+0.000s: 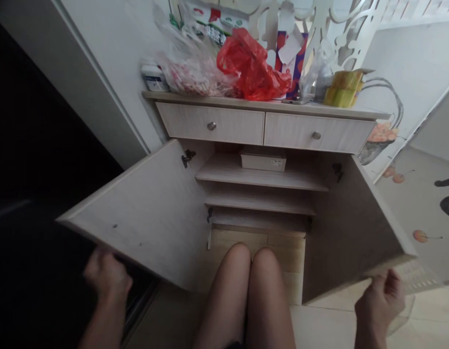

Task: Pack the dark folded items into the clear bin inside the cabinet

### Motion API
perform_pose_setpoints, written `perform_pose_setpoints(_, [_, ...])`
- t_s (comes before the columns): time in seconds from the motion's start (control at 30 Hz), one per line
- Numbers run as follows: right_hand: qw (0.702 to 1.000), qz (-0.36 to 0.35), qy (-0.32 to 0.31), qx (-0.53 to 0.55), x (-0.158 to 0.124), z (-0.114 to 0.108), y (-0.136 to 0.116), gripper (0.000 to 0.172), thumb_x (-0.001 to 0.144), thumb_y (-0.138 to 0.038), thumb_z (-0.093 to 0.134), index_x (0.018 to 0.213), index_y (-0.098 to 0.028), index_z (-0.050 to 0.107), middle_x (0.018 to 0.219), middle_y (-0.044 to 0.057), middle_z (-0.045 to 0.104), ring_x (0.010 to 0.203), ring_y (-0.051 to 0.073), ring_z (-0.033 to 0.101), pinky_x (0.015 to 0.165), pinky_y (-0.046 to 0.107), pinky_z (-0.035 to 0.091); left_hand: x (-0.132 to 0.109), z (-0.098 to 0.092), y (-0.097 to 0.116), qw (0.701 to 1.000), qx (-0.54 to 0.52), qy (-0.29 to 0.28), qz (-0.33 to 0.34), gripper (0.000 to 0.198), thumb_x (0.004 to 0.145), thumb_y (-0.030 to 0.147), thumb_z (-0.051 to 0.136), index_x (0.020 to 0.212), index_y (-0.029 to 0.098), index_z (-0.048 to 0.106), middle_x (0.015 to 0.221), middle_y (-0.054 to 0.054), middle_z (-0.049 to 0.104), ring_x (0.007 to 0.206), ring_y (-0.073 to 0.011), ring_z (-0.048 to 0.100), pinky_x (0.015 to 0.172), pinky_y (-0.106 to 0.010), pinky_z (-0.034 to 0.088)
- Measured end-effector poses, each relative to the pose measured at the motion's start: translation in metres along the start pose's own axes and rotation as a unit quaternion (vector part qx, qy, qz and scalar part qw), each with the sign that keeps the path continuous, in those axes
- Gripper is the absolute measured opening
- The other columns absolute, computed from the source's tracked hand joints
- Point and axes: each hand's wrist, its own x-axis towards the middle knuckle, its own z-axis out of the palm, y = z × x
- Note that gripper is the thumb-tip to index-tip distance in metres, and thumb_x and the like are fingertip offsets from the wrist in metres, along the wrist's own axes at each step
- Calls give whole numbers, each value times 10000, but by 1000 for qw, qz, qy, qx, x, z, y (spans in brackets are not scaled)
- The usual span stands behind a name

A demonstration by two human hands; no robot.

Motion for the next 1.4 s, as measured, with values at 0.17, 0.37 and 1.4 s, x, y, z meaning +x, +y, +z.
perform_pose_setpoints(0.17, [993, 16, -112, 25, -34, 40, -17, 474, 780, -620, 695, 926, -169, 669, 899, 127, 717, 863, 274, 672, 845, 452, 522, -55, 16, -8, 974, 22, -149, 172, 366, 815, 507, 597, 889, 175, 733, 871, -87, 749, 842, -229, 697, 787, -335, 568])
perform_pose_setpoints(0.37, [965, -25, -255, 47, -59, 130, -58, 439, 826, -615, 639, 899, -183, 665, 861, 90, 722, 767, 218, 676, 760, 366, 521, -113, 93, 19, 919, -51, -313, 236, 384, 887, 528, 595, 873, 181, 759, 845, -88, 764, 781, -204, 720, 757, -309, 572])
perform_pose_setpoints(1.4, [939, -84, -332, 36, -52, 351, -64, 447, 896, -635, 431, 842, -208, 552, 860, 86, 690, 709, 191, 626, 671, 310, 450, -168, 297, 59, 846, 98, -449, 270, 213, 974, 280, 575, 1053, 176, 743, 993, -114, 750, 872, -199, 676, 758, -267, 445])
